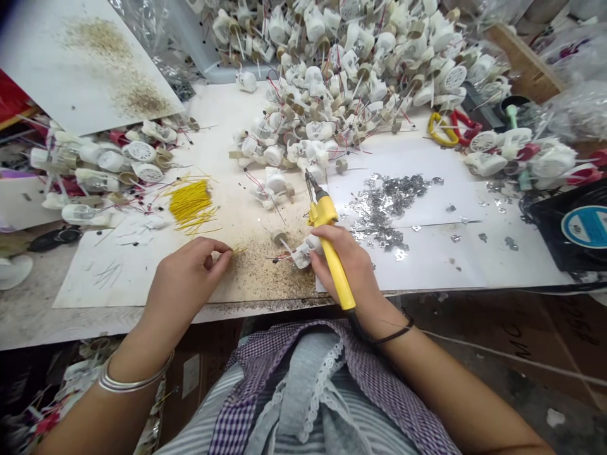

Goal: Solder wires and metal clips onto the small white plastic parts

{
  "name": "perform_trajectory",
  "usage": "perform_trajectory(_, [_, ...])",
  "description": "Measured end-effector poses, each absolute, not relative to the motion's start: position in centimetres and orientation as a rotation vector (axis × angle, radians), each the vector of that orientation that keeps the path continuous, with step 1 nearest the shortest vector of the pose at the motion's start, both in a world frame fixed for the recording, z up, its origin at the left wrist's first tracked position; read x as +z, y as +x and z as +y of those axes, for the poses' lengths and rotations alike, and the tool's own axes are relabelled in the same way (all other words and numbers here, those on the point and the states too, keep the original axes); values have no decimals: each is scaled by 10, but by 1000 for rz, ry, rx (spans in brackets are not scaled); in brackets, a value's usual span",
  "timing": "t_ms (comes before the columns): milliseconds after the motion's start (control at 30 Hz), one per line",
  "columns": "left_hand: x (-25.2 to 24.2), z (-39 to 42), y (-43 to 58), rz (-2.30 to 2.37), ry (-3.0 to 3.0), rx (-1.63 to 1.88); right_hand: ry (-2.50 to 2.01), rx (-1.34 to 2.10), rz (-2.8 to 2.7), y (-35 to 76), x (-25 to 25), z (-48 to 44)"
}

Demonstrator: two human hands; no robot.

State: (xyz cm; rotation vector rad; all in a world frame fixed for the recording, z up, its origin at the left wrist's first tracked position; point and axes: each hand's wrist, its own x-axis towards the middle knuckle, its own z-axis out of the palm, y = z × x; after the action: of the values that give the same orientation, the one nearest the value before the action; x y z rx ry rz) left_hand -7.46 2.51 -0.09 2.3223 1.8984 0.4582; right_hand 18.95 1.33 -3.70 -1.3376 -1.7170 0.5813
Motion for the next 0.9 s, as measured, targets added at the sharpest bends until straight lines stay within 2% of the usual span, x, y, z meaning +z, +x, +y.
perform_trajectory(167, [1,12,-43,1705,1829,826,-1329,588,-1716,188,-38,14])
perform_trajectory(367, [1,11,-10,1396,1833,932,-1311,593,-1733,184,-36,13])
perform_trajectory(533, [2,16,0,1335,1931,868,-1237,536,-1702,181,-28,5])
perform_trajectory(733, [1,19,3,1331,1821,714,-1149,858,-1601,175,-26,2])
perform_trajectory(900, [1,22,-2,1381,1673,637,-1149,938,-1563,176,-32,-5])
